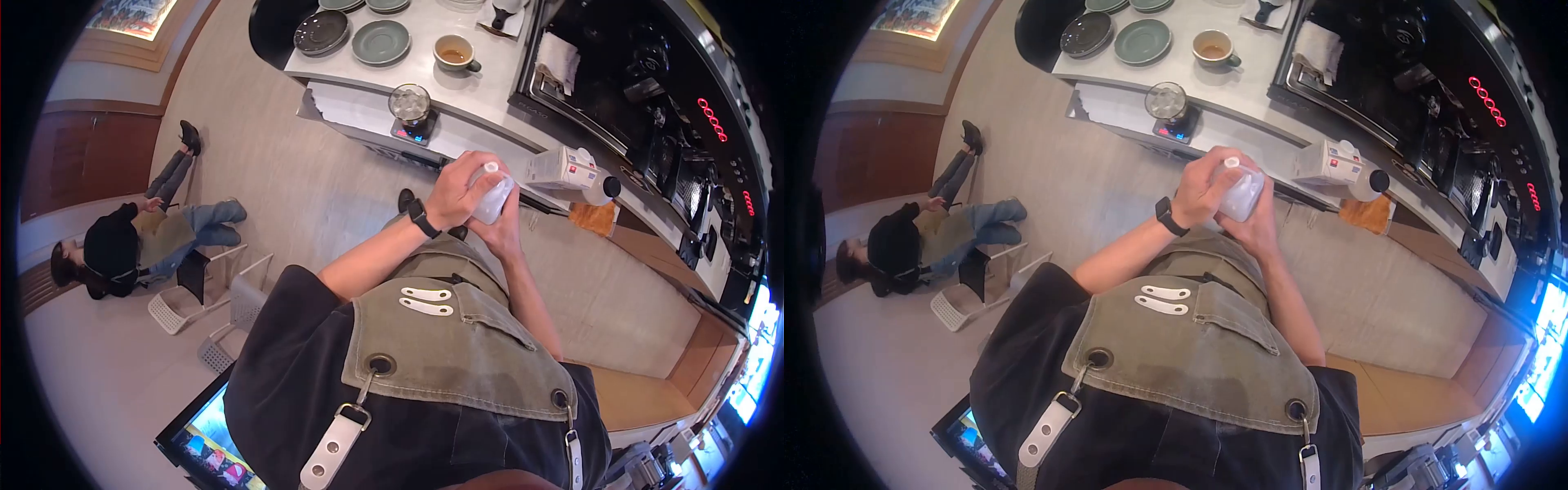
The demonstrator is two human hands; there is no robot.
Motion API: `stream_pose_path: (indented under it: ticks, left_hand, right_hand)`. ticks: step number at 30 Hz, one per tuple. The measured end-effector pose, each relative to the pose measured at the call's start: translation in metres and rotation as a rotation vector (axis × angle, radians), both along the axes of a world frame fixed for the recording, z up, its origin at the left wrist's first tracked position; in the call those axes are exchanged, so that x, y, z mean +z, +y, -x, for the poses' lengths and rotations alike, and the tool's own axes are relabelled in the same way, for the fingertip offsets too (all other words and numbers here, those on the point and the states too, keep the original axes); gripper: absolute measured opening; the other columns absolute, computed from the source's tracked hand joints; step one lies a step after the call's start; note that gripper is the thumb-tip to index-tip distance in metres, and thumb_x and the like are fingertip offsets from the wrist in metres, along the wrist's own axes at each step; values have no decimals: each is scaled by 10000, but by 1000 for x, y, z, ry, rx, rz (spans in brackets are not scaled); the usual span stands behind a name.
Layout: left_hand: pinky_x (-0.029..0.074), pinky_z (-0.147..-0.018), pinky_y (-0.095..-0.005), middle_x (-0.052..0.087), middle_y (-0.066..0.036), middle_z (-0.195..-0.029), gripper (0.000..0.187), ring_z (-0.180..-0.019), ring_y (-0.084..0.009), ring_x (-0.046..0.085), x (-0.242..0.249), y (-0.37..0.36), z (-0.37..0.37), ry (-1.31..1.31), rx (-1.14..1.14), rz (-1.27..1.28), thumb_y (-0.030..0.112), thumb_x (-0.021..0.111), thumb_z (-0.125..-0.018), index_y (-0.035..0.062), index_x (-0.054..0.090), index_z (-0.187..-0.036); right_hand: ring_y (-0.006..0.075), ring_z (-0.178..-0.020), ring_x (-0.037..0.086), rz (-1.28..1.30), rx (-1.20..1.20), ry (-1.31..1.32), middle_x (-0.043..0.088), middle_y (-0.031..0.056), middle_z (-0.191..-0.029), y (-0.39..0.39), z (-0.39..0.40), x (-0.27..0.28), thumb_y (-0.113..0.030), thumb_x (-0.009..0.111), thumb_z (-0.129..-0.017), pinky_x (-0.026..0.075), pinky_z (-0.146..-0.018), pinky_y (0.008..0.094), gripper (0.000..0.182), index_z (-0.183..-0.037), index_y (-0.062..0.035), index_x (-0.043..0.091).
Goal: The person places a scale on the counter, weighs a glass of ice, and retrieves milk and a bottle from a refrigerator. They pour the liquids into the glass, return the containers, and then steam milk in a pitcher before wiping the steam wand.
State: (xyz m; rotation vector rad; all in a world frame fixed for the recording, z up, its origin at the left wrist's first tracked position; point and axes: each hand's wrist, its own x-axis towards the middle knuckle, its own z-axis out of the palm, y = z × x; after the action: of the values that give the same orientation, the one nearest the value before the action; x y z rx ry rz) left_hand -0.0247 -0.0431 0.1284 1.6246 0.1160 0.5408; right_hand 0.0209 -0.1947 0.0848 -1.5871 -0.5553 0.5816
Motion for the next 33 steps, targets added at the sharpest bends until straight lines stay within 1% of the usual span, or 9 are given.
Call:
stream_pose_path:
  ticks: [2, 4, 5, 8, 9, 15, 21, 29, 33]
  left_hand:
    - [516, -937, -364, 714, -113, -1115, 288, -1055, -253, 671, 12, 20, -5, 55, -48, 57, 295, 640, -1022, 38, 680, -1145]
    - [496, -1006, -358, 708, -129, -1219, 287, -1161, -205, 656, 22, 47, -10, 34, -97, 79, 253, 623, -1036, 7, 670, -1177]
    - [484, -1023, -363, 694, -128, -1246, 280, -1190, -221, 634, 22, 65, -13, 12, -95, 30, 238, 639, -1019, 21, 693, -1187]
    - [485, -1019, -371, 686, -121, -1217, 267, -1172, -247, 632, 27, 127, -20, -84, -147, -293, 234, 655, -1000, 43, 713, -1178]
    - [485, -1013, -374, 684, -116, -1197, 263, -1158, -254, 630, 31, 144, -22, -62, -178, -334, 236, 660, -994, 49, 719, -1168]
    - [461, -987, -386, 674, -73, -1120, 255, -1100, -264, 589, 24, 227, -47, -65, -293, -627, 283, 678, -979, 97, 744, -1140]
    - [463, -1009, -394, 697, -49, -1137, 302, -1139, -279, 586, 3, 257, -66, -50, -356, -627, 385, 656, -988, 130, 762, -1110]
    - [455, -1020, -402, 699, -43, -1154, 330, -1136, -286, 599, -26, 269, -78, -18, -471, -577, 414, 637, -995, 134, 763, -1118]
    - [452, -1023, -412, 698, -44, -1163, 331, -1139, -288, 600, -25, 270, -80, -37, -464, -588, 419, 639, -991, 139, 764, -1117]
  right_hand:
    - [274, -1243, 573, 32, 1, 62, 541, 165, -1351, 11, -3, 14, -182, 927, -705, 469, -1064, 415, 965, -1459, -11, 350]
    - [291, -1234, 589, 110, 1, -81, 565, 174, -1341, 25, -11, 33, -188, 927, -689, 473, -1062, 414, 955, -1445, 1, 375]
    - [299, -1230, 598, 154, -9, -149, 576, 179, -1336, 31, -13, 39, -191, 927, -682, 475, -1061, 413, 950, -1438, 7, 388]
    - [327, -1237, 603, 325, -51, -374, 590, 206, -1338, 48, -29, 40, -207, 933, -655, 478, -1059, 417, 966, -1432, 14, 403]
    - [367, -1221, 614, 352, -38, -368, 613, 233, -1299, 55, -35, 46, -219, 931, -644, 483, -1050, 426, 953, -1419, 13, 427]
    - [420, -1201, 617, 504, 44, -566, 635, 241, -1286, 90, -59, 66, -240, 900, -644, 490, -1033, 470, 901, -1406, -2, 483]
    - [416, -1235, 594, 647, 74, -584, 622, 209, -1336, 111, -60, 77, -236, 880, -643, 484, -1043, 481, 899, -1427, -38, 487]
    - [412, -1246, 587, 760, 114, -599, 627, 210, -1322, 114, -57, 83, -242, 866, -657, 480, -1044, 486, 874, -1424, -64, 487]
    - [410, -1236, 590, 790, 134, -624, 634, 209, -1306, 112, -58, 90, -265, 852, -672, 483, -1013, 489, 858, -1424, -69, 487]
